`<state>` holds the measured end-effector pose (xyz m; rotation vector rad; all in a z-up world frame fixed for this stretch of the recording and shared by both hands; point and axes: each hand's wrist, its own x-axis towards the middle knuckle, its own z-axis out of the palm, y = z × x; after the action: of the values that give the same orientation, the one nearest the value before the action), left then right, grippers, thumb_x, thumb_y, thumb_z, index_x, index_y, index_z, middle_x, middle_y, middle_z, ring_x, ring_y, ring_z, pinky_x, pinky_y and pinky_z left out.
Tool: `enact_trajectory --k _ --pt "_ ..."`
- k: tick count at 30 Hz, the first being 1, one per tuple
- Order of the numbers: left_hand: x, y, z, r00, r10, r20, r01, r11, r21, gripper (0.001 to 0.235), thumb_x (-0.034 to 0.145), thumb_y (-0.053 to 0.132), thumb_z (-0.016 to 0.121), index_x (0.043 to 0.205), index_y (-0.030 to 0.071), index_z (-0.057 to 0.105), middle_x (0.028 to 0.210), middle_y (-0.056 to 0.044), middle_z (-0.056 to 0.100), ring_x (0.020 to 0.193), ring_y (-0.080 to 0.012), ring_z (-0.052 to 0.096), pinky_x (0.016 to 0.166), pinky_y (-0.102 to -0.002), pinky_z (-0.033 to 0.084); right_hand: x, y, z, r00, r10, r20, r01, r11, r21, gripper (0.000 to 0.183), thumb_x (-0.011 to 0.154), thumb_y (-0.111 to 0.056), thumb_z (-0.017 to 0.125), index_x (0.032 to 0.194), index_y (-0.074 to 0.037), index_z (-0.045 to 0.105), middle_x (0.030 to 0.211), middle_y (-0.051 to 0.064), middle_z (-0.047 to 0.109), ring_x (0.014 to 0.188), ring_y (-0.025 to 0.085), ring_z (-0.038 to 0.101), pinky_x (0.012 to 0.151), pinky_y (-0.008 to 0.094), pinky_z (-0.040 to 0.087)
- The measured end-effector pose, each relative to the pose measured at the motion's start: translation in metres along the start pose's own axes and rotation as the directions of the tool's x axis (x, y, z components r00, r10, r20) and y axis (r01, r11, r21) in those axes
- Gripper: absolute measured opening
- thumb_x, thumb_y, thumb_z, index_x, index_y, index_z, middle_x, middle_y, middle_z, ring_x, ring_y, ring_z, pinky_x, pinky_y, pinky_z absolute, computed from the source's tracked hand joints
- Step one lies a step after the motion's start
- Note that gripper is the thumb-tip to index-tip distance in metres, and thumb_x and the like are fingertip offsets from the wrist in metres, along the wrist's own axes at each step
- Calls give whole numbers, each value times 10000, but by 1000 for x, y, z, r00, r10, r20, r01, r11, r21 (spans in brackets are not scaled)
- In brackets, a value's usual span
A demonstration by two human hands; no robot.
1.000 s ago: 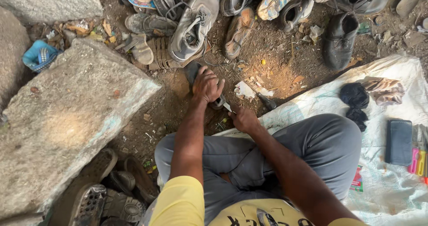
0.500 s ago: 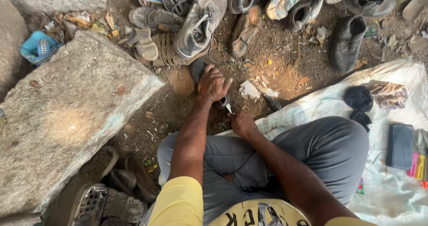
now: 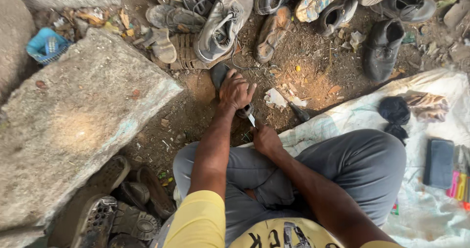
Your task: The person sits on the ground and uses a knife to scrape and clean the soles and edges of several worn shoes. They handle each shoe individually, turning them over to access different areas, and place them aside after treatment.
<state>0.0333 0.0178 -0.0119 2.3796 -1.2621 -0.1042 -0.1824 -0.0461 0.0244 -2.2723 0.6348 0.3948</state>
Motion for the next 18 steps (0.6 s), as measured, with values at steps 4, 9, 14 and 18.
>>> enact_trajectory --k 4,9,14,18 --pt "-4 4 1 999 19 -34 -19 1000 -17 536 1012 428 558 651 83 753 730 -68 739 869 -211 661 1174 -466 300 -23 -15 -11 998 50 41 -50 999 1 429 1019 -269 529 1362 -12 505 847 315 700 804 522 674 720 601 520" --pt "-2 0 8 999 -9 49 10 1000 -18 560 1031 457 547 653 92 741 721 -64 734 817 -197 647 1188 -477 283 -9 -20 -13 993 85 86 -83 996 -21 440 1040 -291 497 1362 8 488 825 305 703 748 505 696 698 575 542" --pt "-2 -3 14 999 1 44 0 1000 -12 570 1041 455 527 647 102 738 724 -61 735 848 -201 647 1170 -482 273 -16 -3 2 999 15 51 -11 997 -74 416 1059 -303 510 1321 20 507 808 306 700 752 512 679 689 579 529" --pt "-3 -5 14 999 1 37 -1 1000 -5 551 1026 448 521 658 105 745 747 -62 742 853 -197 652 1159 -476 269 -34 11 5 994 74 85 -68 995 -72 366 1054 -286 521 1286 -3 529 819 314 700 774 526 675 680 592 523"
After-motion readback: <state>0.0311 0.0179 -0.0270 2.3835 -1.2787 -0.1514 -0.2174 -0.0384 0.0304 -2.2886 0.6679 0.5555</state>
